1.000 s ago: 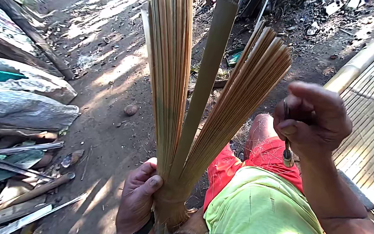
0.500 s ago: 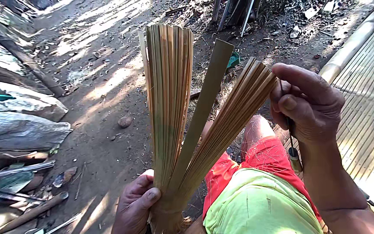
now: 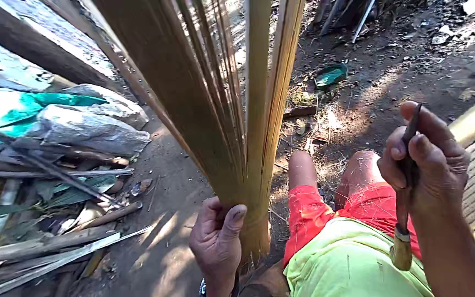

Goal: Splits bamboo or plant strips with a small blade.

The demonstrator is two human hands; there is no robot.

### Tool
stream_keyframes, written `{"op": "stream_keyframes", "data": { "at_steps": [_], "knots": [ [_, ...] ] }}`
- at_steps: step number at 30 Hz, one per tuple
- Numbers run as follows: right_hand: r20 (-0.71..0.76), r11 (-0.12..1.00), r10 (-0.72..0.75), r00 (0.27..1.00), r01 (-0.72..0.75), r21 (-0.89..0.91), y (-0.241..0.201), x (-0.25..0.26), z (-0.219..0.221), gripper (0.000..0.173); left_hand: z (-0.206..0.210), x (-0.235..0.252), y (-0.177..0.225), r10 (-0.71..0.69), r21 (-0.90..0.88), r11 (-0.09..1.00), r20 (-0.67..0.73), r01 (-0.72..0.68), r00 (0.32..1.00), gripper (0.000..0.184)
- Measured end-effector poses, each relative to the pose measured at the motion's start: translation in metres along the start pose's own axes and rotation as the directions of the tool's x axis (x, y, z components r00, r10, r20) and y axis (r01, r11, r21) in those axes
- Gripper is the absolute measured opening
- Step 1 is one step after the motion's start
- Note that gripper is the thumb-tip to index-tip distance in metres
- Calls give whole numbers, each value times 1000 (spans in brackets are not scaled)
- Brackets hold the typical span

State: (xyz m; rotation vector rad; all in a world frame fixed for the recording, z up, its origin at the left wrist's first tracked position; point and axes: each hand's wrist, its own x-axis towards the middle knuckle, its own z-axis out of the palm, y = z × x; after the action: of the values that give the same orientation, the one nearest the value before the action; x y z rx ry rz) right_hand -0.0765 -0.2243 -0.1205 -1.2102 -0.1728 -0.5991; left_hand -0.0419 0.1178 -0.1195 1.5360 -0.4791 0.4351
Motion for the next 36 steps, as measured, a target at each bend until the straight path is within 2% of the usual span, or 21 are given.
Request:
{"op": "stream_keyframes", "data": {
  "at_steps": [6, 9, 17, 26, 28, 32, 36],
  "knots": [
    [119, 995, 79, 990, -86, 51, 20, -5, 25, 44, -1, -1, 1, 29, -15, 999, -69, -30, 997, 24],
    [171, 997, 78, 982, -79, -3, 23, -4, 36, 45, 0, -2, 0, 20, 8, 1000, -67, -20, 998, 23],
    [313, 990, -48, 949, 87, -110, 34, -5, 66, 50, 2, -2, -9, -6, 93, 996, -24, 8, 1000, 25],
    [393, 970, -98, 914, 177, -169, 47, -14, 84, 61, 6, -1, -15, -161, 89, 983, 1, 160, 987, 25],
    [409, 975, -85, 909, 161, -155, 50, -14, 84, 65, 5, 0, -14, -173, 86, 981, 4, 172, 985, 24],
    [434, 997, 1, 901, 34, -72, 56, -11, 85, 65, 4, 0, -10, -148, 57, 988, 20, 147, 989, 23],
    [432, 999, -17, 902, 0, 38, 60, -5, 91, 60, 3, 0, -4, -117, -6, 993, 42, 117, 992, 23]
  ]
}}
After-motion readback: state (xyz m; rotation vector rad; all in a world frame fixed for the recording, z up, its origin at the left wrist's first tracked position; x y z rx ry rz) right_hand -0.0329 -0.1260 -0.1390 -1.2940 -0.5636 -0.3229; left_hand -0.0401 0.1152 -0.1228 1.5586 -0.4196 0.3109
